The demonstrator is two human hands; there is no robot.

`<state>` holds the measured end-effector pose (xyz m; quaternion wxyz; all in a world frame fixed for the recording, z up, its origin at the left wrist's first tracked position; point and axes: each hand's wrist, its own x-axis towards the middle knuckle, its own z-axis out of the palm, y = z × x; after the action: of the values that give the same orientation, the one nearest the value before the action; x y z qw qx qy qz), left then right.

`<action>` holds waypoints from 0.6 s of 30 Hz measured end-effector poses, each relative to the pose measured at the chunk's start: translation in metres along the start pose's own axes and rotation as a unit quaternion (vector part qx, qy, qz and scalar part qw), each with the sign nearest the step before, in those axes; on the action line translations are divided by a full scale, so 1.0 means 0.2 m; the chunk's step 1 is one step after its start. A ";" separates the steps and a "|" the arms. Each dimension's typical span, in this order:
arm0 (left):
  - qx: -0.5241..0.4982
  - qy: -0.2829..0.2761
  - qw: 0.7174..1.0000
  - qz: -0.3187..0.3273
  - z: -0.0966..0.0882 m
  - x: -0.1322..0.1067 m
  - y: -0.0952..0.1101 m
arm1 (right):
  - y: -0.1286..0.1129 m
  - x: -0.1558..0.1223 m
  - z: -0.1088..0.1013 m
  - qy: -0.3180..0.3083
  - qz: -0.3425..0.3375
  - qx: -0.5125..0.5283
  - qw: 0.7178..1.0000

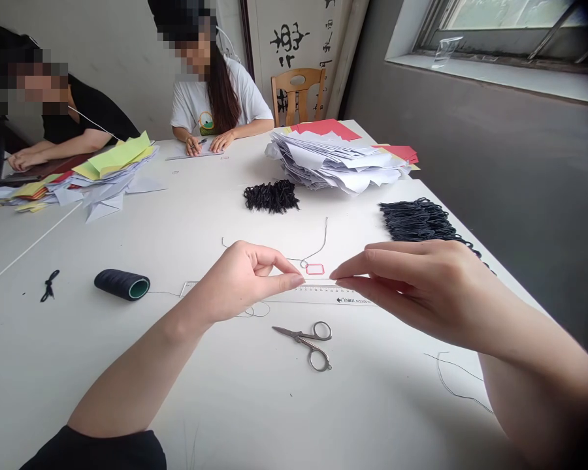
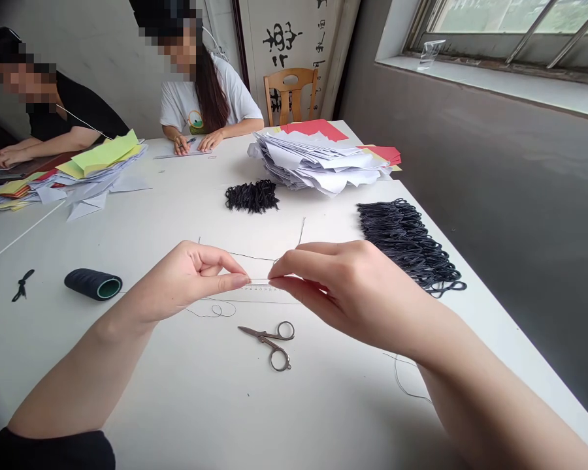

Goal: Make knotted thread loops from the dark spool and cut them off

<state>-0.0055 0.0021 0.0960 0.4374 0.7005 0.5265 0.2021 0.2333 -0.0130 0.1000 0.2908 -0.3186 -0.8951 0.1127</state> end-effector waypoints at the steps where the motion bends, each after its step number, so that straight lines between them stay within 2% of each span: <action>1: 0.004 -0.006 1.000 -0.003 0.00 0.00 0.00 | 0.00 0.00 0.00 0.004 -0.004 0.003 1.000; 5: 0.007 -0.026 1.000 -0.006 0.01 0.01 0.00 | -0.01 0.01 0.00 0.018 -0.019 0.005 1.000; 9: -0.003 -0.010 1.000 0.002 0.01 0.01 0.00 | 0.00 0.02 0.02 0.006 0.011 0.008 1.000; 12: -0.004 0.001 1.000 0.007 0.02 0.00 0.01 | 0.00 0.03 0.04 -0.021 0.078 0.084 0.993; 15: -0.002 0.006 1.000 0.013 0.02 0.00 0.01 | -0.01 0.04 0.08 -0.061 0.178 0.190 0.964; 18: 0.000 0.021 1.000 0.018 0.00 -0.01 0.01 | 0.00 0.05 0.10 -0.082 0.243 0.243 0.936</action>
<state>-0.0052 0.0011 0.0972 0.4228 0.7055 0.5227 0.2244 0.2150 -0.0073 0.0884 0.2489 -0.4358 -0.7565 0.4193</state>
